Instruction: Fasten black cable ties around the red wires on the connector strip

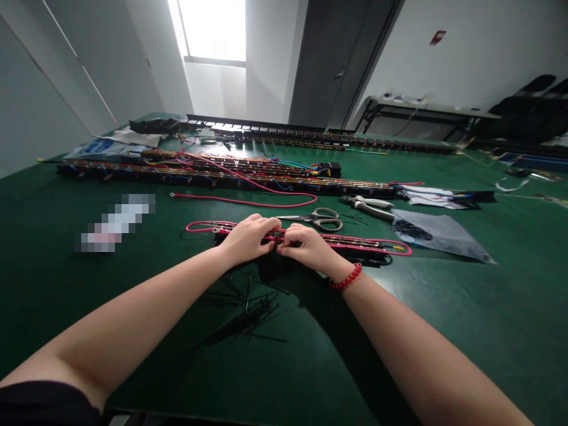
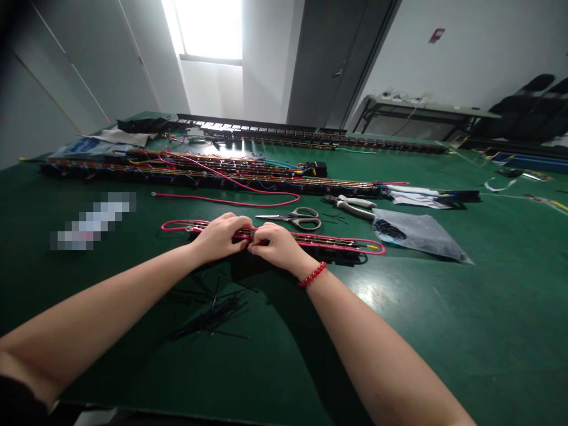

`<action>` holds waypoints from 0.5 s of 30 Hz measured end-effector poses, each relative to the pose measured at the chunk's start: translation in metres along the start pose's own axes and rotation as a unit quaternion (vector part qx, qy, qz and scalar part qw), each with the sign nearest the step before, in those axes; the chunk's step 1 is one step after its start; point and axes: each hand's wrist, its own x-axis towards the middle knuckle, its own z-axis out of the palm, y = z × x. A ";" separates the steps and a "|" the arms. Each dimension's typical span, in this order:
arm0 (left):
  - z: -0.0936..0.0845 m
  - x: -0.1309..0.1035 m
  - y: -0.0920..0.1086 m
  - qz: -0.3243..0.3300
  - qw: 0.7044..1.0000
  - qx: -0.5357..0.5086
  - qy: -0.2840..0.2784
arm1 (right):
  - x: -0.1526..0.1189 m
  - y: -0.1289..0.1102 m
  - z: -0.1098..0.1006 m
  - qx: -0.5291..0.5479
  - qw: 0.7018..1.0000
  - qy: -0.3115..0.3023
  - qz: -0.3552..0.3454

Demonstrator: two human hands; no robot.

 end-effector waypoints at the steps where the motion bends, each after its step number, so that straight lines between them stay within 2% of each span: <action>1: 0.000 0.000 0.000 -0.002 1.000 0.003 0.001 | 0.000 0.000 0.001 -0.002 1.000 0.006 0.003; 7: 0.004 0.000 -0.001 0.021 1.000 0.004 0.008 | -0.005 -0.008 0.013 -0.045 0.998 0.041 0.000; 11: 0.006 -0.001 -0.002 0.024 1.000 0.007 0.017 | -0.008 -0.011 0.014 -0.054 0.997 0.052 -0.010; 13: 0.007 -0.001 -0.002 0.028 0.999 0.010 0.015 | -0.009 -0.011 0.012 -0.050 0.995 0.084 0.001; 15: 0.006 -0.001 -0.002 0.030 0.999 0.014 0.011 | -0.010 -0.008 0.010 -0.055 0.988 0.140 0.029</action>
